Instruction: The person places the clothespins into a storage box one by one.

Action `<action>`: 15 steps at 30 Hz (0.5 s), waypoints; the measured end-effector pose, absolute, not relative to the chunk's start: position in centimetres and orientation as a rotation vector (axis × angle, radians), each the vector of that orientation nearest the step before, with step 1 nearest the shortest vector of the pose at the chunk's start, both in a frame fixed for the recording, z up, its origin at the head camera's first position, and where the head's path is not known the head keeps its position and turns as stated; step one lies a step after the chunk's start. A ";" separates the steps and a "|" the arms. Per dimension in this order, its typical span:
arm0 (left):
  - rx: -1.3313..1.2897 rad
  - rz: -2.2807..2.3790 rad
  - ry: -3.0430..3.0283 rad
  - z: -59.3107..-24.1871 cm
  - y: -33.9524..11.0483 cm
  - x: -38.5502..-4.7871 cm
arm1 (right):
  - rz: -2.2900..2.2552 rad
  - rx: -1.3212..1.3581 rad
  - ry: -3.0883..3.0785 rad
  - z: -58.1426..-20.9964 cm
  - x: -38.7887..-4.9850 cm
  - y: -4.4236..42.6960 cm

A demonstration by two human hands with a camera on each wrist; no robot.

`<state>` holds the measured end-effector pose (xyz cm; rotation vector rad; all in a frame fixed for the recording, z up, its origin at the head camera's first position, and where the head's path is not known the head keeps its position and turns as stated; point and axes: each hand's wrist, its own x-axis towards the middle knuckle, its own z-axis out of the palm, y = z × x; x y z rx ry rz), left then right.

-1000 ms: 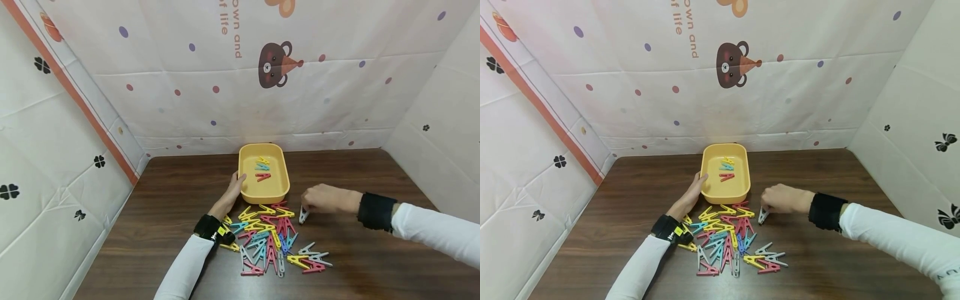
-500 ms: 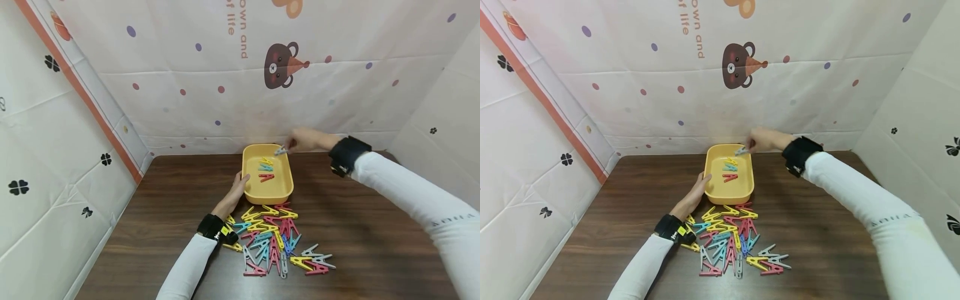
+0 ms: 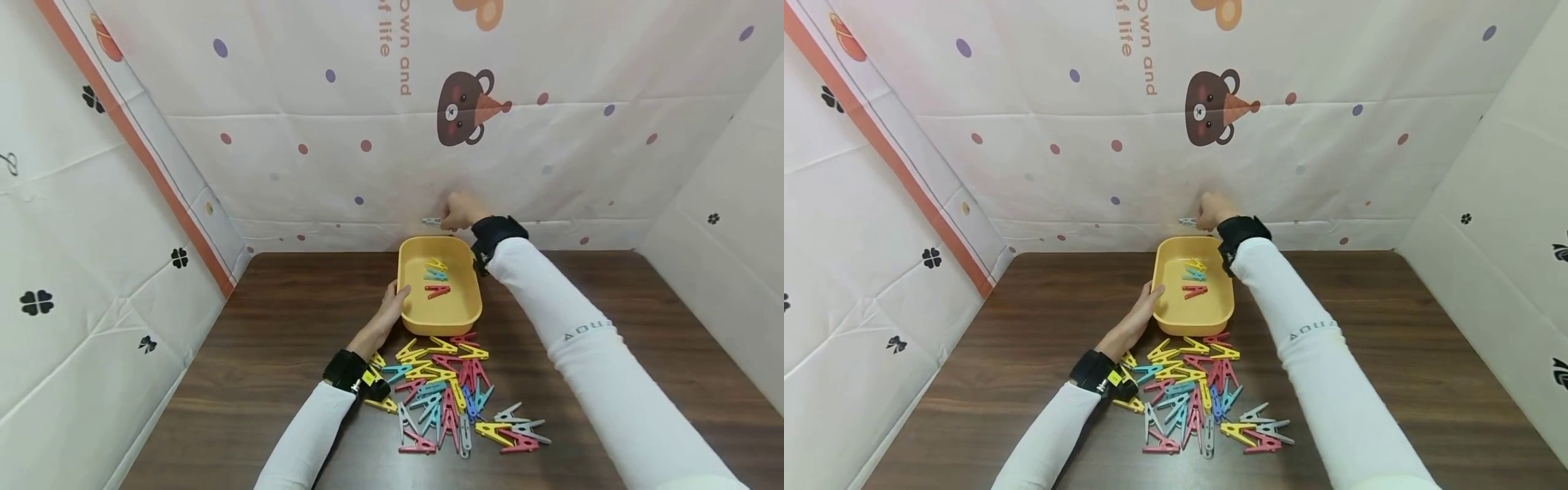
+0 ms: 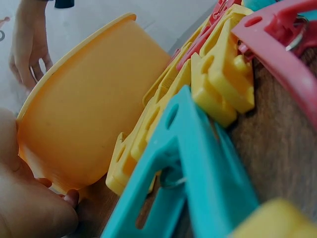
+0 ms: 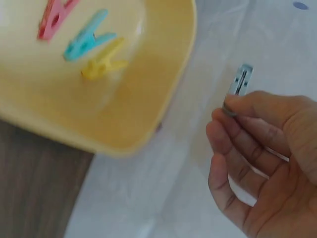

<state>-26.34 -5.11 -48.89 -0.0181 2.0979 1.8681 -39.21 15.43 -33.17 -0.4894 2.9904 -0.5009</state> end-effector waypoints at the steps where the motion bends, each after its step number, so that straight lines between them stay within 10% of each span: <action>1: -0.022 1.869 2.099 -48.9 -5.1 -26.2 | -0.515 -0.446 2.990 -33.6 -39.2 15.0; 15: -0.033 1.889 2.110 -49.0 -4.8 -25.6 | -0.381 -0.189 2.999 -38.6 -37.4 11.6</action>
